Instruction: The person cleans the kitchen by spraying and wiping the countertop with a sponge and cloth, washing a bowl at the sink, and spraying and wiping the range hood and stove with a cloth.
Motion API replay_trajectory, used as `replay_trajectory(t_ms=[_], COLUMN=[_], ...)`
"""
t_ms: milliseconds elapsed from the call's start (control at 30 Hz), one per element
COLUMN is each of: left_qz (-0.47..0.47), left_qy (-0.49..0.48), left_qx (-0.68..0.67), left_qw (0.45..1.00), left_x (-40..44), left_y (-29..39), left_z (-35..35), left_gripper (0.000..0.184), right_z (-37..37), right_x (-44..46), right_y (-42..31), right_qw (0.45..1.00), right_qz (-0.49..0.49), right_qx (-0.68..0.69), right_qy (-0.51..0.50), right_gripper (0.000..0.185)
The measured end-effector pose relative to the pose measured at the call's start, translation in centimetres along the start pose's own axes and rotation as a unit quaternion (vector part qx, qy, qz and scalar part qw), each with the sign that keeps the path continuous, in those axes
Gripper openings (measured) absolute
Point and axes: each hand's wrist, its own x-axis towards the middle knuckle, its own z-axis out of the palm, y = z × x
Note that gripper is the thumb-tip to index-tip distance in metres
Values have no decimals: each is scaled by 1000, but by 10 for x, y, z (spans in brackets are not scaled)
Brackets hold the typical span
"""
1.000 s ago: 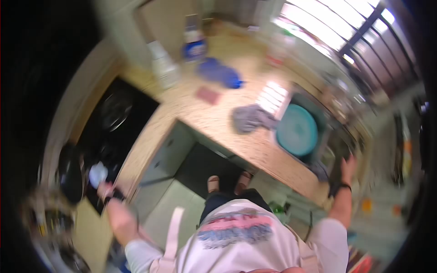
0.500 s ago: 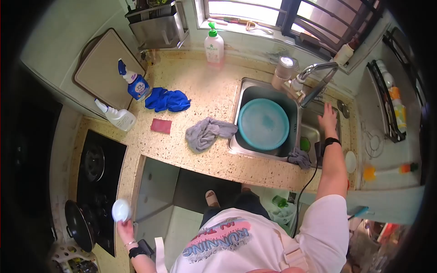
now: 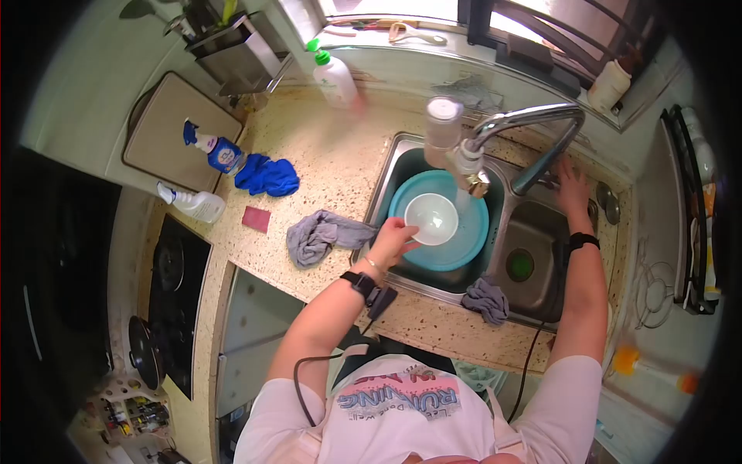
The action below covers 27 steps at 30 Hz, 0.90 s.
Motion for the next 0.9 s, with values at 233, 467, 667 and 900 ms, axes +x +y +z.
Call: replay_trajectory(t_ms=[233, 467, 667, 900], left_qz=[-83, -124, -136, 57], left_qy=[-56, -48, -182, -266], left_qx=[-61, -26, -191, 184], left_qw=[993, 991, 955, 944], left_x=[40, 84, 115, 137], left_y=[-21, -13, -49, -39], left_z=[45, 81, 67, 65], left_gripper=[46, 34, 34, 32], right_z=[48, 35, 35, 51], right_x=[-33, -165, -242, -272], right_y=[1, -14, -9, -28], right_qw=[969, 924, 930, 923], right_qz=[-84, -72, 5, 37], right_qx=[184, 358, 360, 379], right_qy=[140, 111, 73, 58], right_gripper=[80, 77, 76, 75])
